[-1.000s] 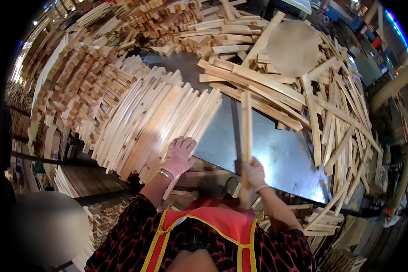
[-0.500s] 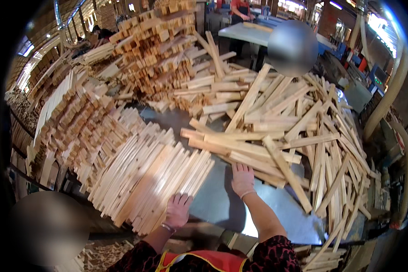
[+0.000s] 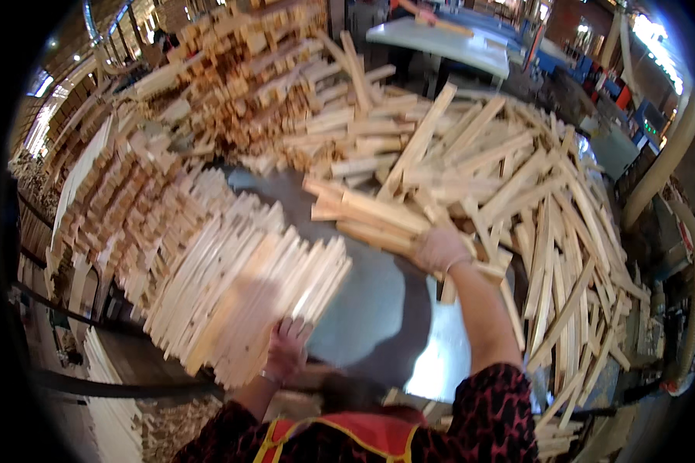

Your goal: The person picks up wooden planks from a pile on a metal table and stacks them neatly on a growing pile. They occasionally lift and move entire stacks of wood to a nearby rack.

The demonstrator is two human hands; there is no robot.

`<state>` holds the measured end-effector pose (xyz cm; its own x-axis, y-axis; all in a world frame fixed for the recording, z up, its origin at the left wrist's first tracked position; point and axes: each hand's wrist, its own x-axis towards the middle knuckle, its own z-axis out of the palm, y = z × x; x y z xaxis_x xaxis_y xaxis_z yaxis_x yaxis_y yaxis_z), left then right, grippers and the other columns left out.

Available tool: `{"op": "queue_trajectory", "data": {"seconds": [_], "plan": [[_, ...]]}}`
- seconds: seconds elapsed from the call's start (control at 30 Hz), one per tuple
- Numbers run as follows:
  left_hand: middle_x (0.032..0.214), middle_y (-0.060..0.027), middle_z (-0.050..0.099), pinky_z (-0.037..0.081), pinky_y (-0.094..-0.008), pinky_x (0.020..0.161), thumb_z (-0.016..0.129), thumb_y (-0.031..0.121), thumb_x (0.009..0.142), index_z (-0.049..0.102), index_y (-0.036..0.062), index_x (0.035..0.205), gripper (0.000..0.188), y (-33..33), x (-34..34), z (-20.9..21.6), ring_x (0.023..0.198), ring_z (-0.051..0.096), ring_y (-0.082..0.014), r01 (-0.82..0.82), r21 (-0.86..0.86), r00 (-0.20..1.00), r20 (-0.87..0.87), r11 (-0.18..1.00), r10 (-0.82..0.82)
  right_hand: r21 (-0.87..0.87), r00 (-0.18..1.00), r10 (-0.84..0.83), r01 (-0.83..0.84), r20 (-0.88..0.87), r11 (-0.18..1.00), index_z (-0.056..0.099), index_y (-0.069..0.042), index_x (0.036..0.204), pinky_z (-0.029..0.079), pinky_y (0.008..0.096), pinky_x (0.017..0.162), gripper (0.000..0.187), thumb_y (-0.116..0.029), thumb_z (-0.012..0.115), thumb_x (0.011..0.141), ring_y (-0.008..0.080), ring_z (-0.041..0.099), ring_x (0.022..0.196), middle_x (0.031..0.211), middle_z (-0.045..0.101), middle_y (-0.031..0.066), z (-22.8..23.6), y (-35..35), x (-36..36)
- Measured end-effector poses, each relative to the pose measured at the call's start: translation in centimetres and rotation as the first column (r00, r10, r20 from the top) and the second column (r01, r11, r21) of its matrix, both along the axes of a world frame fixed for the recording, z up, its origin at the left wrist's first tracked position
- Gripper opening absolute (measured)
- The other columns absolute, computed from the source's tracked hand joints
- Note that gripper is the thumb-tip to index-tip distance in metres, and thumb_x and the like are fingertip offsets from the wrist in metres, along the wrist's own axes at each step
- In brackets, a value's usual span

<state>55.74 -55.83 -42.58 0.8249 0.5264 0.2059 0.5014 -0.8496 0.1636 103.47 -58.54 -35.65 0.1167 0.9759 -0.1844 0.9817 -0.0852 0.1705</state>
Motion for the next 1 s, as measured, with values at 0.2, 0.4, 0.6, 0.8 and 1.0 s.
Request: {"op": "queue_trajectory", "data": {"seconds": [0.2, 0.4, 0.6, 0.8, 1.0], "plan": [[0.143, -0.0112, 0.056, 0.032, -0.0499, 0.121, 0.073, 0.042, 0.086, 0.057, 0.0099, 0.146, 0.070, 0.9, -1.7, -3.6, 0.137, 0.047, -0.0331, 0.009, 0.121, 0.986, -0.166, 0.993, 0.011, 0.012, 0.661, -0.474, 0.590, -0.582, 0.808, 0.074, -0.005, 0.129, 0.058, 0.0411, 0.089, 0.049, -0.029, 0.070, 0.087, 0.0366, 0.075, 0.098, 0.110, 0.079, 0.0197, 1.3, -10.9, -9.5], [0.153, -0.0120, 0.050, 0.030, -0.0532, 0.123, 0.074, 0.043, 0.087, 0.053, 0.0105, 0.150, 0.074, 1.1, -1.0, -1.7, 0.147, 0.041, -0.0361, 0.011, -0.121, 0.978, -0.207, 0.993, -0.036, -0.097, 0.317, -0.506, 0.766, -0.802, 0.635, 0.066, -0.001, 0.129, 0.056, 0.0495, 0.091, 0.054, -0.036, 0.066, 0.087, 0.0464, 0.071, 0.098, 0.104, 0.074, 0.0278, -9.6, -17.0, -22.0], [0.154, -0.0124, 0.051, 0.029, -0.0531, 0.123, 0.071, 0.049, 0.089, 0.052, 0.0087, 0.151, 0.077, -0.1, -0.3, -2.3, 0.146, 0.043, -0.0355, 0.021, -0.086, 0.982, -0.183, 0.996, -0.037, -0.246, 0.220, -0.363, 0.426, -0.905, 0.871, 0.070, -0.003, 0.116, 0.054, 0.0471, 0.091, 0.045, -0.039, 0.064, 0.089, 0.0430, 0.070, 0.104, 0.107, 0.074, 0.0266, -10.2, -7.9, -30.0], [0.155, -0.0115, 0.051, 0.027, -0.0520, 0.126, 0.062, 0.029, 0.093, 0.051, 0.0112, 0.152, 0.063, -0.5, -0.3, -4.4, 0.146, 0.044, -0.0336, 0.011, 0.042, 0.961, -0.277, 0.999, 0.001, 0.530, 0.907, -0.078, 0.309, -0.413, 0.790, 0.072, -0.010, 0.119, 0.054, 0.0496, 0.096, 0.042, -0.033, 0.070, 0.084, 0.0403, 0.067, 0.113, 0.125, 0.070, 0.0216, -8.2, -10.3, -16.7], [0.152, -0.0102, 0.051, 0.026, -0.0511, 0.127, 0.059, 0.012, 0.085, 0.053, 0.0138, 0.150, 0.066, -1.6, 1.3, -5.0, 0.146, 0.042, -0.0338, -0.070, 0.067, 0.981, -0.174, 0.995, 0.081, 0.333, 0.603, -0.788, 0.773, -0.122, 0.540, 0.051, -0.013, 0.154, 0.051, 0.0475, 0.106, 0.081, -0.040, 0.081, 0.083, 0.0379, 0.063, 0.126, 0.136, 0.066, 0.0180, -5.3, -20.5, -1.4]]}}
